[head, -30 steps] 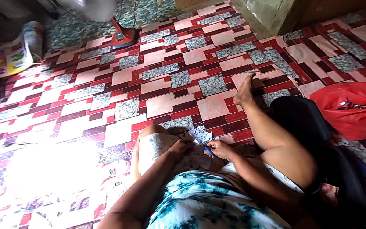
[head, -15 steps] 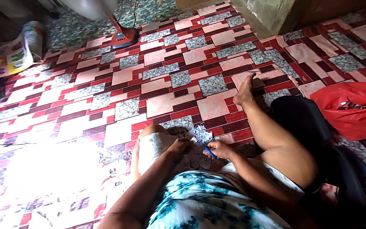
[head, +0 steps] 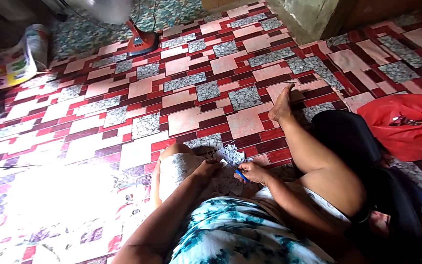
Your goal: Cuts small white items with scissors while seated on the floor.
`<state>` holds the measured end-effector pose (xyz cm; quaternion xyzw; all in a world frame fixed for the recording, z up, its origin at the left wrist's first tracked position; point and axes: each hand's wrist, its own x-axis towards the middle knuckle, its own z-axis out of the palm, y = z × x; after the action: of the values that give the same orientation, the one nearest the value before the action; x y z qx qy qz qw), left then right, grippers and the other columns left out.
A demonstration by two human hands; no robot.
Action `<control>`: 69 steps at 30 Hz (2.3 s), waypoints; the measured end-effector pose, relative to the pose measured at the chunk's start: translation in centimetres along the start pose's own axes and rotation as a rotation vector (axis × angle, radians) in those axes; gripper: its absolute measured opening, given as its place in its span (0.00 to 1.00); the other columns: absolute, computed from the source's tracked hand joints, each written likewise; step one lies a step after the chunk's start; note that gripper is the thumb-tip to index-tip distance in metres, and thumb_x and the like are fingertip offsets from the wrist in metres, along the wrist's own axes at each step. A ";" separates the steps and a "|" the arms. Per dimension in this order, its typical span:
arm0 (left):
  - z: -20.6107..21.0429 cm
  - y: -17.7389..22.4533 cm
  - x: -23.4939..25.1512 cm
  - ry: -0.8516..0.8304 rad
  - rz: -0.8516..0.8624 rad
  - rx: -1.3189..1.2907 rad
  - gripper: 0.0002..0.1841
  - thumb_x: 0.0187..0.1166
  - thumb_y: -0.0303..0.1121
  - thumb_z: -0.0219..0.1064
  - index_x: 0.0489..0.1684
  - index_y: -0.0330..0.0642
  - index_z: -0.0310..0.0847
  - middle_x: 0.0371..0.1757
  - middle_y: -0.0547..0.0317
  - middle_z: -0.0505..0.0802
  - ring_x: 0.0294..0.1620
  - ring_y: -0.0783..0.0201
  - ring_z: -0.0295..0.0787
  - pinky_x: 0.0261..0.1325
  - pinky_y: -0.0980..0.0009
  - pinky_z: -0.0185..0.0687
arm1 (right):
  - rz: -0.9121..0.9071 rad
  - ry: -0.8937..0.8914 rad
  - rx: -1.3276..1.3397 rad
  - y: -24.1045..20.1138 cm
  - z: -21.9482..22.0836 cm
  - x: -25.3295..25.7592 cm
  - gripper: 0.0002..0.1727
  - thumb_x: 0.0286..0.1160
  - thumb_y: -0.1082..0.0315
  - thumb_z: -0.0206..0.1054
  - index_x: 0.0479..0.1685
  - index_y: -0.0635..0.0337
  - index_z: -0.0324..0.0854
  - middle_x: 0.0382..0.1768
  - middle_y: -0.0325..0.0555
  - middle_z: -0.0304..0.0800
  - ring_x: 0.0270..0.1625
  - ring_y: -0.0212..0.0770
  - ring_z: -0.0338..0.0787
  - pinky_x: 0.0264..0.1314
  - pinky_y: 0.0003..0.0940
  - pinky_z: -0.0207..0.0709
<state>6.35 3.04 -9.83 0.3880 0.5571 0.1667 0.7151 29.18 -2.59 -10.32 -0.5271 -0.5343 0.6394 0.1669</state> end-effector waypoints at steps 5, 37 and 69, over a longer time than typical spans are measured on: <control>0.0 0.1 -0.1 0.010 -0.001 -0.012 0.05 0.87 0.29 0.63 0.50 0.38 0.77 0.28 0.60 0.88 0.22 0.71 0.83 0.27 0.78 0.80 | 0.020 0.044 0.048 -0.4 -0.1 -0.3 0.20 0.82 0.57 0.70 0.59 0.66 0.80 0.35 0.40 0.88 0.30 0.27 0.82 0.33 0.23 0.75; -0.1 -0.1 0.1 0.014 0.011 -0.036 0.04 0.88 0.28 0.62 0.48 0.37 0.77 0.28 0.59 0.89 0.22 0.71 0.83 0.27 0.78 0.81 | 0.032 -0.013 -0.003 -0.2 0.0 -0.1 0.21 0.82 0.54 0.69 0.59 0.63 0.80 0.37 0.40 0.88 0.31 0.28 0.82 0.33 0.24 0.73; 0.1 0.2 -0.1 -0.012 -0.002 -0.019 0.04 0.87 0.29 0.63 0.48 0.38 0.77 0.29 0.59 0.89 0.22 0.71 0.84 0.27 0.78 0.81 | -0.026 0.038 0.028 0.0 0.0 0.0 0.16 0.77 0.68 0.73 0.56 0.69 0.80 0.34 0.41 0.88 0.29 0.26 0.84 0.36 0.22 0.80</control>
<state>6.47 3.04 -9.66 0.3813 0.5517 0.1690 0.7223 29.22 -2.61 -10.32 -0.5300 -0.5288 0.6344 0.1925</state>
